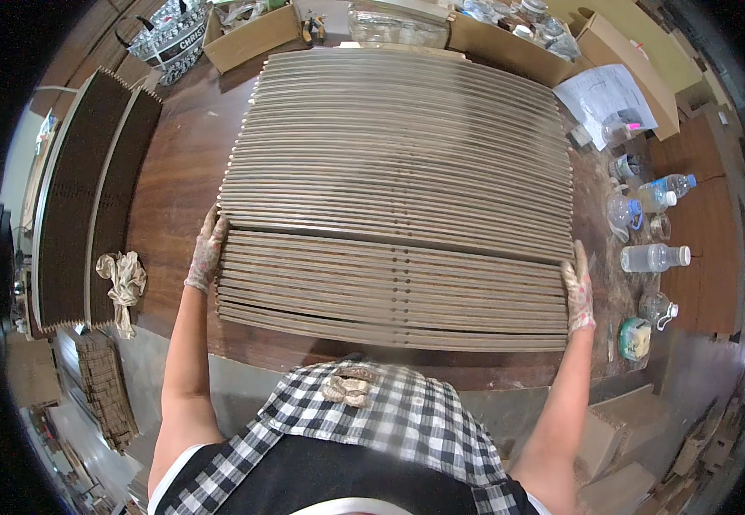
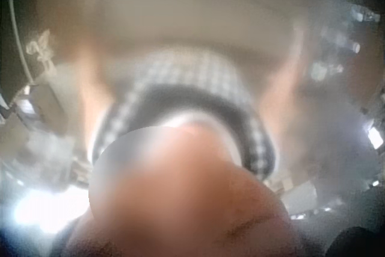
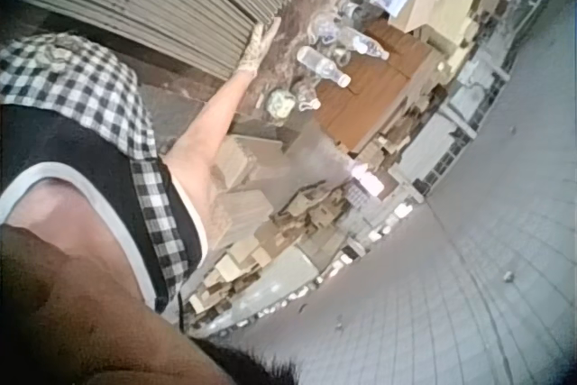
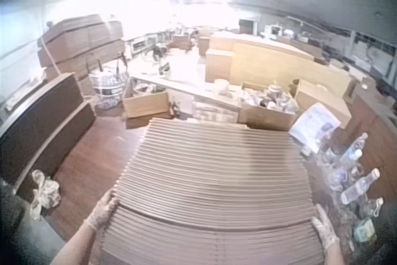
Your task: The person cleans slatted wooden panels by applying liquid from a bottle with a sponge and then wiping the surface with a cloth.
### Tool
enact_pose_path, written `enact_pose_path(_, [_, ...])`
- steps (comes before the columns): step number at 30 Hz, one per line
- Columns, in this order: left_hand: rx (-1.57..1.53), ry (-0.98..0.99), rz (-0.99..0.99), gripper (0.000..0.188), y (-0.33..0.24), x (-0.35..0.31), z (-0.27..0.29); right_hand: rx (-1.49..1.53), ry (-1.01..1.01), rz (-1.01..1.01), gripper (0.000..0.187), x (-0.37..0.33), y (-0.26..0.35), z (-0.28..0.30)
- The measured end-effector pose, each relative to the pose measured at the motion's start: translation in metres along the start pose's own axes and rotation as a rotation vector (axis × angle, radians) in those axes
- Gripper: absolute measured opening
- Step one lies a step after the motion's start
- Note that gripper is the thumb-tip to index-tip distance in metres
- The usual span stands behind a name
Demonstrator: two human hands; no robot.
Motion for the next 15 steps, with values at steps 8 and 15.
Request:
enact_pose_path(8, [0.046,0.028,-0.024,0.054,-0.011,-0.022,-0.003,-0.120,0.081,-0.022,0.055,-0.016,0.013,-0.002])
enact_pose_path(15, [0.021,0.028,0.037,0.054,0.002,-0.042,0.007,-0.166,0.029,-0.103,0.052,-0.029,-0.002,-0.002])
Point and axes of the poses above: each hand's wrist, its own x-axis towards the middle knuckle, its own z-axis out of the back of the hand, y = z × x, the point moved 9 cm from there along x, towards the middle knuckle, and after that the axes turned 11 degrees about -x, right-handed, at the moved point
